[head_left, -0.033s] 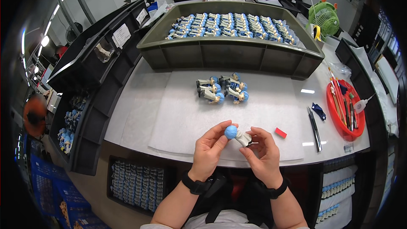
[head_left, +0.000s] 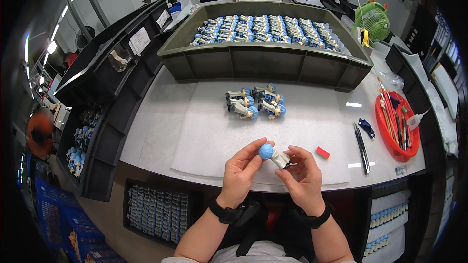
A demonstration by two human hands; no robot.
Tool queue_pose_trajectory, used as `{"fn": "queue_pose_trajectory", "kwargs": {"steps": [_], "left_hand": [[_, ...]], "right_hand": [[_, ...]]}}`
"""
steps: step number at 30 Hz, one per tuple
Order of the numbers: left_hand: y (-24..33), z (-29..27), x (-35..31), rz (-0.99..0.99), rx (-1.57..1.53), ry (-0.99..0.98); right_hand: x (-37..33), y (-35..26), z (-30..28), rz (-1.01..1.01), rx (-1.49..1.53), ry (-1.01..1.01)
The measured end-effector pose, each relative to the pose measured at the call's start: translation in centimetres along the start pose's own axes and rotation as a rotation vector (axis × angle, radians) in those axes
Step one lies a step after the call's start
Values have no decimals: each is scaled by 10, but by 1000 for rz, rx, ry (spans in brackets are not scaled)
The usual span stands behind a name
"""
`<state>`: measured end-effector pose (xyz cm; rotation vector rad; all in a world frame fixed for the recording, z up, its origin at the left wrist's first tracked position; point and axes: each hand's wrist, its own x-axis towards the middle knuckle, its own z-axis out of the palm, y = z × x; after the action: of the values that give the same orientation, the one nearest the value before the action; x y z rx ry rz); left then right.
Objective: The person repeatedly picks up small blue-and-white figurines from a tray, attaches a small red piece to each one, and places the completed figures into a black bin. The process is repeated for multiple units.
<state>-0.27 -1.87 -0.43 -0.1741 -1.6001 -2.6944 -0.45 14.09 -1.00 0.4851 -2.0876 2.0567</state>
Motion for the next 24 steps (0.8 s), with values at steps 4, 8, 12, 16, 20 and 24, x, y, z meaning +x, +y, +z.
{"fn": "queue_pose_trajectory", "kwargs": {"steps": [4, 8, 12, 16, 20, 24], "left_hand": [[-1, 2, 0, 42, 94, -5], [-4, 2, 1, 72, 117, 9], [-3, 3, 2, -22, 36, 97], [-2, 5, 4, -52, 9, 116], [-1, 6, 5, -75, 29, 119], [-1, 5, 4, -73, 11, 122]], "right_hand": [[0, -1, 1, 5, 3, -4], [-1, -1, 0, 10, 10, -11], [-1, -2, -1, 11, 36, -30], [-1, 0, -2, 14, 36, -53], [-1, 1, -3, 20, 29, -57], [0, -3, -3, 13, 28, -73]]}}
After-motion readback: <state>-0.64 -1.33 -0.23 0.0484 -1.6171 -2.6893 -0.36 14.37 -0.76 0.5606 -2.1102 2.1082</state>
